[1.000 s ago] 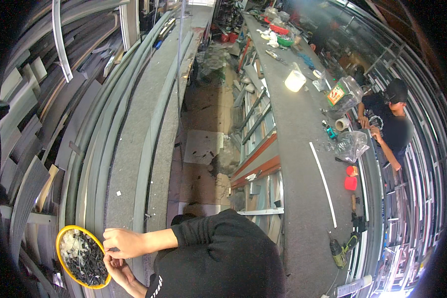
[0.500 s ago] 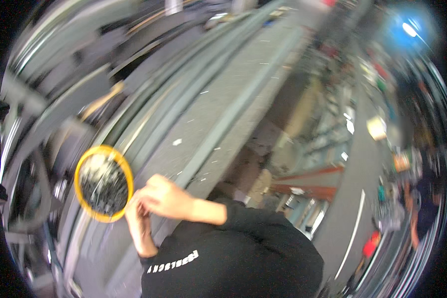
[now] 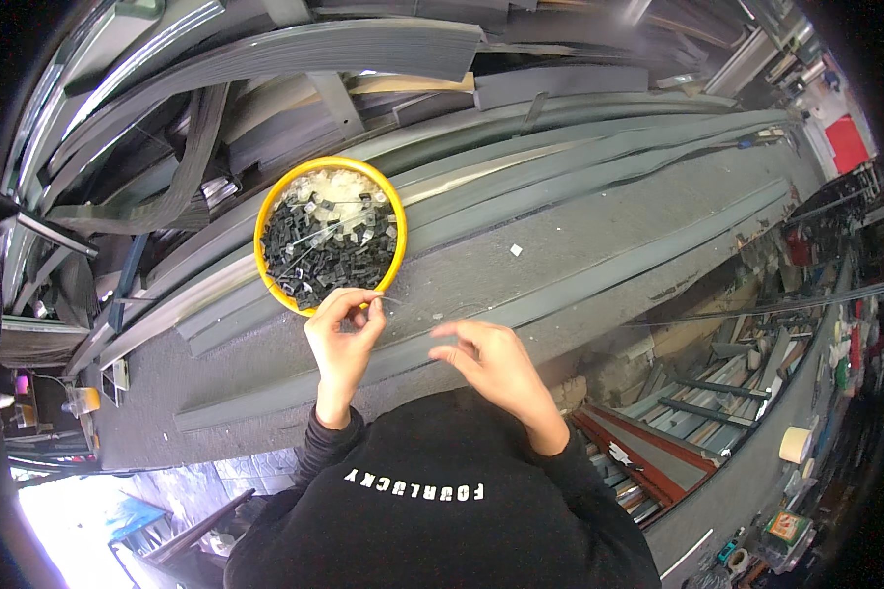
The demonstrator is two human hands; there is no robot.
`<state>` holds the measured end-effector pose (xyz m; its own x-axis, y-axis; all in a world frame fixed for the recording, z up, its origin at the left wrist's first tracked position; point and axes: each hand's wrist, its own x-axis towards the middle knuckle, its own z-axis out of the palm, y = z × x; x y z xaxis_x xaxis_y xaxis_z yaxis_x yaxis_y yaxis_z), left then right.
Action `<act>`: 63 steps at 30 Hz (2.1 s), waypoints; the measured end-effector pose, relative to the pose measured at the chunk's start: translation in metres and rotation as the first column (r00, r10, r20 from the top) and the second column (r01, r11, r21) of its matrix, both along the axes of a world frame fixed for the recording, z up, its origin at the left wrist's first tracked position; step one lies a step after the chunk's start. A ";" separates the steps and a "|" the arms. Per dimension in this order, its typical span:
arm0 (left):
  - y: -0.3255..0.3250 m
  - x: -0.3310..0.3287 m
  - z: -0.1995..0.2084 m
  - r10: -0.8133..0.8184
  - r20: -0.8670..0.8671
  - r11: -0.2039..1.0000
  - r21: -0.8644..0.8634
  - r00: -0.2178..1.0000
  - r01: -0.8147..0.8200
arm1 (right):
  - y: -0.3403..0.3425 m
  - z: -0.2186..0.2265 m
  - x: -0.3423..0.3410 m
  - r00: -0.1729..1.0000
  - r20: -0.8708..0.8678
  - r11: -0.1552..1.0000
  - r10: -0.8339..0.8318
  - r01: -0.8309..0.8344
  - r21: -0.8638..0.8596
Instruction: The person repeatedly picks small black plastic clips from a yellow bowl and presses them into slots along long gray metal frame profiles on a workbench. The person handles the clips and profiles by hand, working one section at a time. The task continues throughout the clip with no final assembled state shown.
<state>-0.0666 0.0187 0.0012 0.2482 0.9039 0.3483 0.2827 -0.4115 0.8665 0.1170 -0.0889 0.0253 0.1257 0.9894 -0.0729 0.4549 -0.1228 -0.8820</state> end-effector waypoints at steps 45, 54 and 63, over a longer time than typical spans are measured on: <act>-0.031 0.006 -0.028 -0.179 0.771 0.540 -0.443 0.611 0.716 | 0.007 -0.004 -0.014 0.676 -0.736 0.998 -0.048 0.053 -0.016; -0.017 0.008 -0.027 -0.429 0.469 0.787 -0.225 0.772 0.574 | 0.005 -0.001 -0.005 0.682 -0.731 0.992 -0.035 -0.067 -0.110; -0.018 0.004 -0.028 -0.212 0.559 0.854 -0.293 0.802 0.430 | 0.002 0.010 -0.002 0.862 -0.507 0.999 0.003 -0.030 -0.045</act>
<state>-0.0626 0.0007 -0.0265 0.4431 0.8848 0.1441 -0.3101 0.0004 0.9507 0.1148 -0.0865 0.0356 0.0418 0.9845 -0.1705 -0.0502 -0.1684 -0.9844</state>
